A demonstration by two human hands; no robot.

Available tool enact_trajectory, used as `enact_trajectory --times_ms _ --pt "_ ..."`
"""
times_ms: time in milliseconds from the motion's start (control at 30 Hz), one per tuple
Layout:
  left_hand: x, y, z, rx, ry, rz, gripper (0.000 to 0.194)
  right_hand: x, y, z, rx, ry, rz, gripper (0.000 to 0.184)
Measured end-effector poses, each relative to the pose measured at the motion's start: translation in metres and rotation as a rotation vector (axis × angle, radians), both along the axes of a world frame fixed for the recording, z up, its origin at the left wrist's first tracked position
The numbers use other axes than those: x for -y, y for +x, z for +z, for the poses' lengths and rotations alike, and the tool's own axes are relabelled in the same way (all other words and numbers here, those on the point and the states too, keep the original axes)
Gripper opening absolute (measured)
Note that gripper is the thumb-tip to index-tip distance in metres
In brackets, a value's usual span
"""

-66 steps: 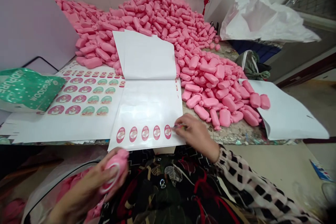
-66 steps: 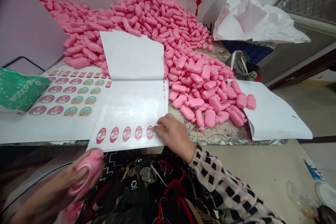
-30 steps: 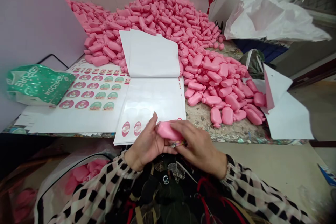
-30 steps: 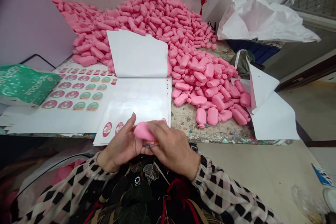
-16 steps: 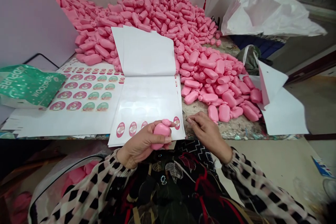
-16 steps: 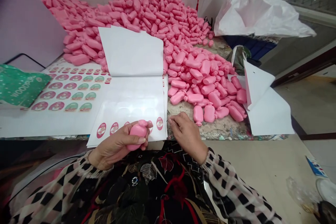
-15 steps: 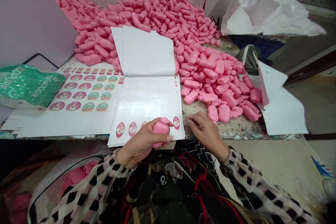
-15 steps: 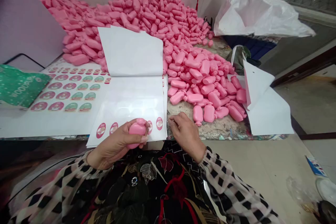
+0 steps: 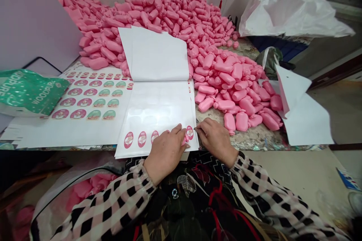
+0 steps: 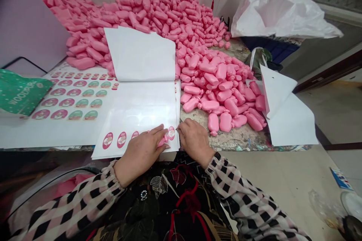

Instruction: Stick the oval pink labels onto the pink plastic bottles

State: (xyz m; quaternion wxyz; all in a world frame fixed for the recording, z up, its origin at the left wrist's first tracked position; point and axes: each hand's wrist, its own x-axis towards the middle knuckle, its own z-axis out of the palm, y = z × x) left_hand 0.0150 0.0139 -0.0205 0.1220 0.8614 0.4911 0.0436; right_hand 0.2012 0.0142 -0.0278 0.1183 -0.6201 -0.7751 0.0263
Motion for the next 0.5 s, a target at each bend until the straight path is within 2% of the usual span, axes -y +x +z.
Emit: enact_trajectory --times_ms 200,500 --pt "-0.002 0.001 0.003 -0.026 0.012 0.000 0.045 -0.006 0.008 0.000 -0.140 -0.074 0.039 0.015" --pt "0.000 0.002 0.005 -0.053 0.019 -0.003 0.045 -0.010 0.013 -0.009 -0.375 -0.202 0.004 0.011"
